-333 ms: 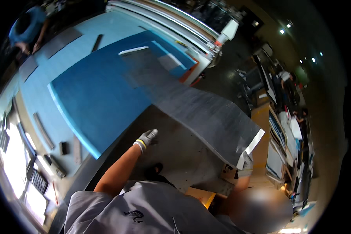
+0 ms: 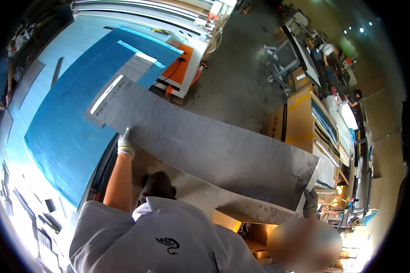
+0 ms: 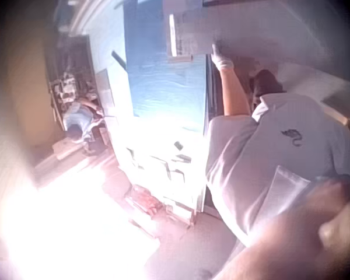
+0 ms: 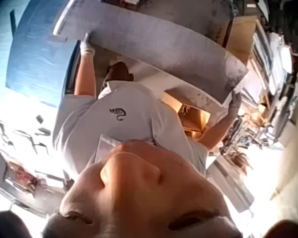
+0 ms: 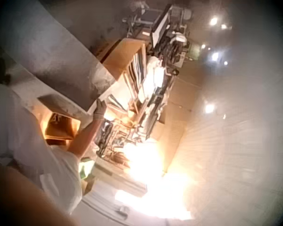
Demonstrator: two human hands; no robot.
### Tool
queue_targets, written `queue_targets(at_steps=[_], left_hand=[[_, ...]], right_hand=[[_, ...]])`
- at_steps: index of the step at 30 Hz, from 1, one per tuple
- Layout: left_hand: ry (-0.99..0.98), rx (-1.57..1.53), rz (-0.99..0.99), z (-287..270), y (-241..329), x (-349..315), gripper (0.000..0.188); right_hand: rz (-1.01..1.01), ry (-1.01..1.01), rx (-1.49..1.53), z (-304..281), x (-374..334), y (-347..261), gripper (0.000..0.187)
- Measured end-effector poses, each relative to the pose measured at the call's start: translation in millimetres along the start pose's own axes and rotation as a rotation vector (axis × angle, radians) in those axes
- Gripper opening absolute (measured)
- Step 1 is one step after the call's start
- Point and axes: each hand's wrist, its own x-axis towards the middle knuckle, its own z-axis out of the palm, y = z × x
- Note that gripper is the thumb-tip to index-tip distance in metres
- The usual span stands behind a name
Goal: The person writes on a notepad with a red pen, then picks up a large sheet of dark material and places it on a machine. They interact with the machine's control panel using a touchscreen.
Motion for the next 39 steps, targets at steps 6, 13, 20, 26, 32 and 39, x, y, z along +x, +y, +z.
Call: queue_targets(at_steps=[6,13,20,26,32,39], left_hand=[[-0.169,0.412,0.346,146.6,-78.9,15.8,0.026],[-0.555,0.524,0.199,420.9,-157.9,41.9,0.027],[-0.747,0.571,0.233,680.0,-214.9,144.8,0.026],[-0.720,0.593,0.168,894.9,-263.6,274.4,0.028],[-0.409,0.509,0.329,1072.4,-274.6,397.2,0.025],[-0.293,0.359,0.421,1226.2,-242.3,570.7,0.027]], right_hand=[[-0.004,0.263,-0.185,-48.4,147.0,60.0,0.021],[-0.029,0.540,-0.143,-40.4,320.0,69.8,0.010],[-0.045,0.790,-0.441,4.2,472.2,50.7,0.013],[-0.032,0.867,-0.145,30.1,671.6,52.4,0.017],[-0.025,0.687,-0.070,71.3,954.6,41.0,0.012],[-0.163,0.485,-0.071,176.7,1284.6,-35.5,0.014]])
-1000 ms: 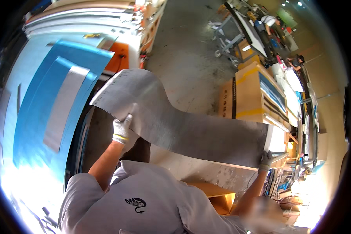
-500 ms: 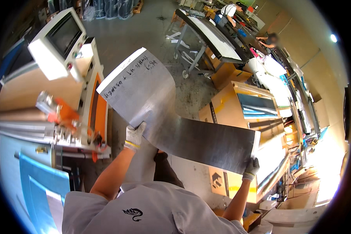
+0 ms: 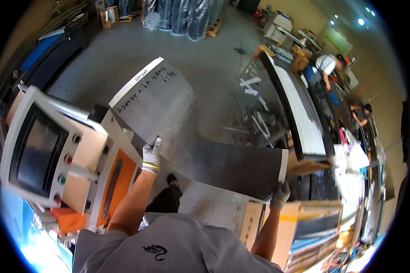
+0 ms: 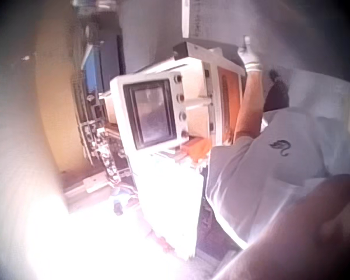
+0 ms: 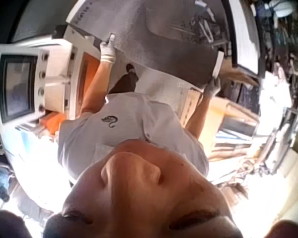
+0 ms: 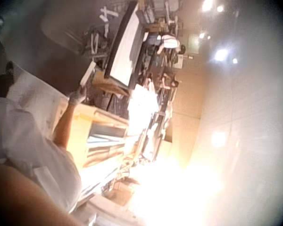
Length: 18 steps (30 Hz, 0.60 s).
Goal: The person writes on a notepad with a red pen, then picks up a large sheet of dark material and places it on a machine. They interact with the machine's control panel using a touchscreen.
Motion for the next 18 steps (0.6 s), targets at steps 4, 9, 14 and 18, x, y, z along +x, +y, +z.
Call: queue_targets(at_steps=[4,9,14,18], left_hand=[[0.105,0.045,0.007,36.2,-20.4,159.7,0.026],[0.123,-0.027,-0.005,115.7,-13.1,346.0,0.029],[0.284,-0.119,0.029,132.7,10.5,515.3,0.029],[0.161,-0.186,0.273,34.4,45.9,675.8,0.050]], right_hand=[[0.052,-0.085,0.046,149.2,89.8,-48.2,0.017],[-0.051,0.051,0.058,271.3,211.6,-53.1,0.018],[0.052,-0.053,-0.049,385.9,312.7,-119.6,0.021],[-0.025,-0.088,0.086,545.1,400.7,-164.3,0.021]])
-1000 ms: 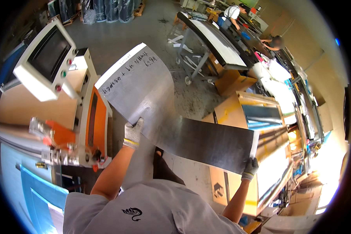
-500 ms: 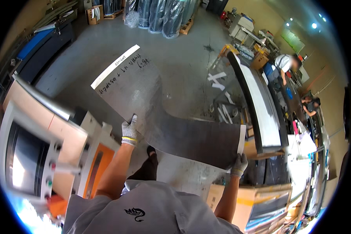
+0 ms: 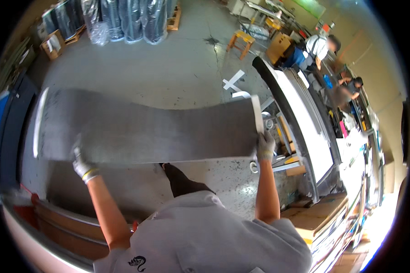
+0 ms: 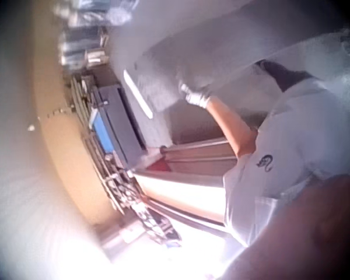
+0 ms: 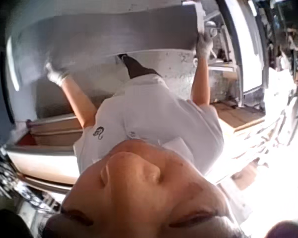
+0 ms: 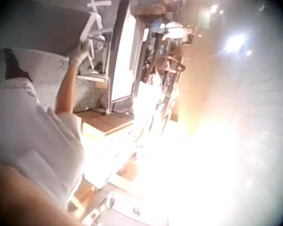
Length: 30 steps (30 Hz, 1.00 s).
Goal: The person writes on a notepad with a red pen, then picks up a large sheet of dark material and places it on a machine. They interact with the machine's control panel using a touchscreen.
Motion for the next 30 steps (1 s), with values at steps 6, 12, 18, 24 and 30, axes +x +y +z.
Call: queue_targets(at_steps=[6,12,18,24,30], left_hand=[[0.754,0.069,-0.090,-52.4,79.8,129.4,0.071],[0.991,-0.145,0.107,-174.5,110.9,170.5,0.067],[1.097,-0.220,0.296,-252.2,116.4,266.7,0.071],[1.132,-0.185,0.354,-263.2,129.0,458.9,0.061],[1.053,-0.103,0.400,-298.4,164.8,657.7,0.047]], right_hand=[[0.028,-0.210,-0.209,274.9,140.5,-68.0,0.023],[-0.247,-0.574,0.028,590.3,190.1,-176.0,0.022],[-0.283,-0.812,0.244,840.0,155.8,-304.7,0.017],[-0.403,-0.881,0.110,1005.8,137.2,-391.4,0.016],[-0.383,-0.727,0.104,1150.2,128.8,-406.0,0.018]])
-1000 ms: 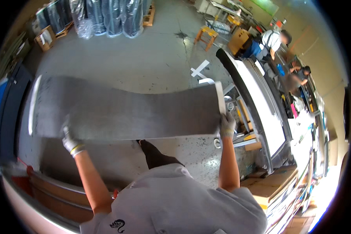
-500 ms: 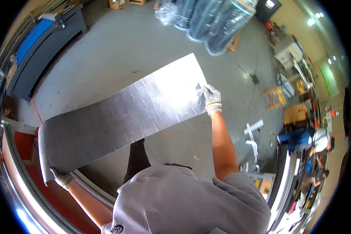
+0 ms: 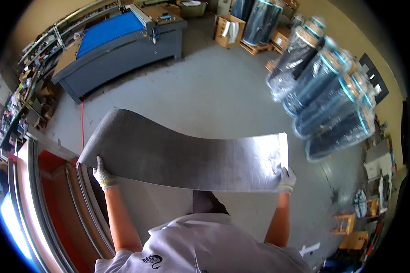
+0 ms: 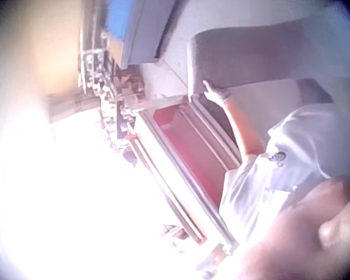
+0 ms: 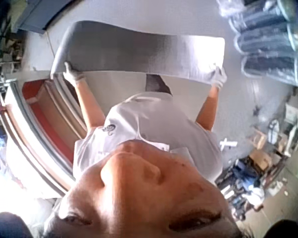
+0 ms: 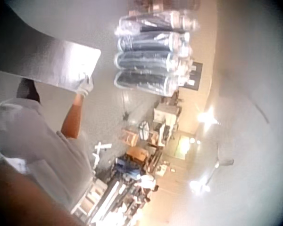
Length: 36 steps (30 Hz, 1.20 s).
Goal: The person writes on a notepad with a red pen, then picks up a large sheet of dark material and places it on a machine. They interact with the machine's control panel using a touchscreen.
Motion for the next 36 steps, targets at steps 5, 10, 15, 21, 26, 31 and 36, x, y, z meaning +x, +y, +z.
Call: queue_targets(at_steps=[5,10,15,21,26,31,36], left_hand=[[-0.032,-0.063,0.124,120.8,-26.6,123.7,0.049],[0.205,-0.035,0.222,195.9,-21.6,245.4,0.049],[0.350,-0.063,0.258,220.5,-19.6,373.2,0.044],[0.437,-0.112,0.352,277.0,-46.2,546.8,0.043],[0.407,-0.170,0.309,360.3,-65.4,733.9,0.046],[0.282,-0.166,0.324,471.9,-53.0,904.3,0.047],[0.263,-0.170,0.339,550.1,-15.5,1072.2,0.053]], right_hand=[[0.071,-0.022,-0.139,151.1,136.7,-14.0,0.016],[-0.023,-0.202,0.121,392.3,257.0,-118.9,0.016],[-0.204,-0.459,0.286,644.2,334.0,-268.5,0.010],[-0.421,-0.522,0.269,873.8,378.2,-406.1,0.015],[-0.406,-0.521,0.197,1016.6,427.8,-470.8,0.014],[-0.311,-0.466,0.275,1131.4,471.8,-550.8,0.011],[-0.305,-0.385,0.347,1289.4,514.9,-623.6,0.011]])
